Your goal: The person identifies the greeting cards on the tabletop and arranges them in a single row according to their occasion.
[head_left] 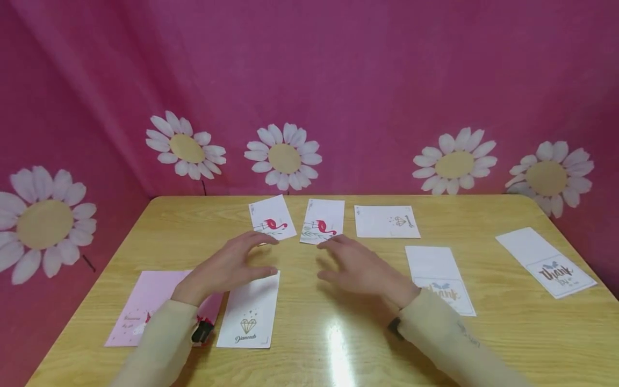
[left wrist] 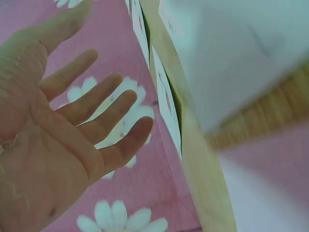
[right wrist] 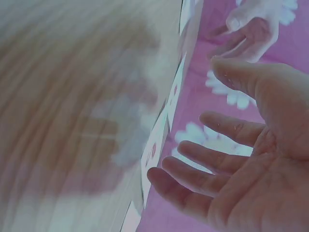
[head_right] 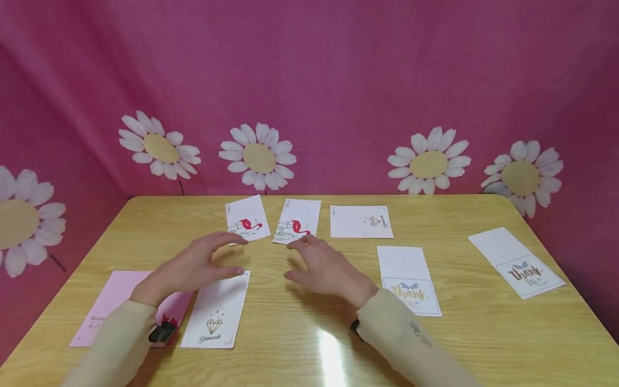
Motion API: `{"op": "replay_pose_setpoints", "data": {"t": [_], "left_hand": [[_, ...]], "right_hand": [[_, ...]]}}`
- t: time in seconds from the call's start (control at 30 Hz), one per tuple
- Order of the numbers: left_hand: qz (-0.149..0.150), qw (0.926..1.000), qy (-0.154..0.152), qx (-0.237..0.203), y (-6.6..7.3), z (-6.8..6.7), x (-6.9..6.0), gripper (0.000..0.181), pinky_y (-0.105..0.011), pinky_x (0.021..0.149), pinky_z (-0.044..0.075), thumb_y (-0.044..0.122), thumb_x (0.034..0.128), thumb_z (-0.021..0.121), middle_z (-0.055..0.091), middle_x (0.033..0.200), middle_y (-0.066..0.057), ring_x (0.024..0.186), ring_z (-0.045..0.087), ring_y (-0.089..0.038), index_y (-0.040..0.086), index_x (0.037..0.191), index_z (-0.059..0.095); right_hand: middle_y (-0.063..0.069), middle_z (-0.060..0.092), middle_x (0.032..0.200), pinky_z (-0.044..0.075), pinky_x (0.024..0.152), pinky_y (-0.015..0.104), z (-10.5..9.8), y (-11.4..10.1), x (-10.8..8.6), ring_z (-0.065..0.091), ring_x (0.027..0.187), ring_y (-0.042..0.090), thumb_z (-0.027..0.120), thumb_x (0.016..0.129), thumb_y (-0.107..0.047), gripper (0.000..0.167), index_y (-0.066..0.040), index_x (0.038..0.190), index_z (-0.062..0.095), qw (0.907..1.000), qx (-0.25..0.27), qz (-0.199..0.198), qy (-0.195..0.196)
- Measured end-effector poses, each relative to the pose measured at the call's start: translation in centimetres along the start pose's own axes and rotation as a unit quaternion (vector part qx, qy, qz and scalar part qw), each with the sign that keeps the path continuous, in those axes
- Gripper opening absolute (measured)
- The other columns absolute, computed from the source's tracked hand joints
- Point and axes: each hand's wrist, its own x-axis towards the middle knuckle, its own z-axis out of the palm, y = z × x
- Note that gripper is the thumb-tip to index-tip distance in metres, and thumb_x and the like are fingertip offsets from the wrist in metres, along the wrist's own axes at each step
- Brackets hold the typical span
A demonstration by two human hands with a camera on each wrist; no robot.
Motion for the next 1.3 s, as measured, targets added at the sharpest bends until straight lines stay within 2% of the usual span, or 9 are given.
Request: {"op": "replay_pose_setpoints", "data": {"t": [0.2, 0.3, 0.53, 0.67, 0.83, 0.9, 1.17, 1.23, 1.3], "left_hand": [[0.046, 0.9989, -0.003, 0.002, 1.5, 1.0, 2.5, 0.056, -0.055, 0.118, 0.038, 0.038, 0.0915, 0.077, 0.056, 0.15, -0.004, 0.144, 0.048, -0.03, 0.021, 0.142, 0.058], [0.051, 0.9987, 0.0, 0.004, 2.4, 1.4, 3.8, 0.056, -0.052, 0.116, 0.042, 0.041, 0.0925, 0.074, 0.056, 0.15, -0.001, 0.141, 0.051, -0.027, 0.023, 0.143, 0.058], [0.06, 0.9977, -0.002, -0.03, 4.2, 2.4, 6.5, 0.053, -0.047, 0.111, 0.046, 0.042, 0.0947, 0.072, 0.056, 0.146, 0.004, 0.135, 0.054, -0.024, 0.026, 0.143, 0.057], [0.073, 0.9971, 0.008, -0.023, 5.2, 3.1, 8.3, 0.054, -0.044, 0.11, 0.048, 0.042, 0.0954, 0.071, 0.057, 0.146, 0.005, 0.133, 0.056, -0.023, 0.025, 0.144, 0.056], [0.08, 0.9967, 0.007, -0.012, 6.3, 3.8, 10.7, 0.056, -0.046, 0.107, 0.049, 0.04, 0.095, 0.072, 0.058, 0.146, 0.0, 0.13, 0.057, -0.024, 0.023, 0.146, 0.054], [0.085, 0.9963, 0.006, -0.011, 6.6, 4.0, 11.6, 0.057, -0.046, 0.107, 0.049, 0.038, 0.095, 0.073, 0.059, 0.145, -0.004, 0.13, 0.057, -0.025, 0.02, 0.146, 0.054], [0.087, 0.9961, -0.009, 0.002, 6.9, 5.3, 15.3, 0.059, -0.043, 0.108, 0.05, 0.034, 0.0939, 0.073, 0.063, 0.141, -0.012, 0.127, 0.062, -0.027, 0.012, 0.145, 0.054], [0.08, 0.9965, -0.018, -0.015, 7.0, 5.6, 16.0, 0.062, -0.042, 0.11, 0.049, 0.034, 0.0935, 0.074, 0.061, 0.143, -0.013, 0.129, 0.06, -0.027, 0.011, 0.147, 0.052], [0.07, 0.9964, -0.027, -0.038, 7.1, 5.9, 16.6, 0.066, -0.041, 0.11, 0.049, 0.034, 0.0928, 0.075, 0.059, 0.145, -0.014, 0.13, 0.059, -0.027, 0.01, 0.149, 0.05]], "right_hand": [[0.021, 0.062, 0.136, 0.05, 0.107, 0.053, -1.5, 2.9, -0.8, 0.061, 0.125, 0.038, 0.074, 0.093, -0.029, 0.054, -0.001, 0.137, 0.059, 0.999, -0.023, 0.006, 0.037], [0.023, 0.062, 0.135, 0.049, 0.107, 0.056, -2.3, 4.2, -1.2, 0.06, 0.124, 0.041, 0.073, 0.093, -0.028, 0.054, 0.0, 0.137, 0.059, 0.9983, -0.018, 0.018, 0.052], [0.025, 0.062, 0.136, 0.045, 0.107, 0.061, -3.8, 6.9, -2.2, 0.058, 0.125, 0.045, 0.07, 0.095, -0.029, 0.053, 0.0, 0.138, 0.058, 0.9963, -0.004, 0.052, 0.068], [0.026, 0.061, 0.138, 0.046, 0.107, 0.061, -4.7, 8.1, -2.6, 0.059, 0.125, 0.045, 0.07, 0.096, -0.029, 0.054, 0.002, 0.139, 0.057, 0.9954, 0.004, 0.067, 0.068], [0.031, 0.058, 0.139, 0.051, 0.102, 0.059, -5.5, 9.5, -3.0, 0.065, 0.119, 0.046, 0.068, 0.097, -0.029, 0.056, 0.004, 0.14, 0.054, 0.9945, 0.017, 0.079, 0.066], [0.032, 0.059, 0.137, 0.052, 0.1, 0.059, -5.7, 10.1, -3.0, 0.067, 0.114, 0.046, 0.069, 0.097, -0.028, 0.056, 0.005, 0.14, 0.054, 0.9946, 0.015, 0.078, 0.067], [0.031, 0.062, 0.131, 0.046, 0.106, 0.061, -6.6, 12.8, -1.6, 0.061, 0.115, 0.043, 0.073, 0.093, -0.023, 0.056, 0.006, 0.138, 0.055, 0.9951, -0.046, 0.059, 0.065], [0.032, 0.062, 0.129, 0.048, 0.103, 0.06, -6.8, 13.5, -1.1, 0.062, 0.108, 0.04, 0.076, 0.091, -0.023, 0.06, 0.007, 0.138, 0.054, 0.9952, -0.058, 0.046, 0.064], [0.032, 0.061, 0.13, 0.048, 0.103, 0.06, -7.0, 14.0, -0.7, 0.062, 0.109, 0.041, 0.079, 0.088, -0.024, 0.065, 0.007, 0.139, 0.054, 0.9954, -0.067, 0.034, 0.06]]}}
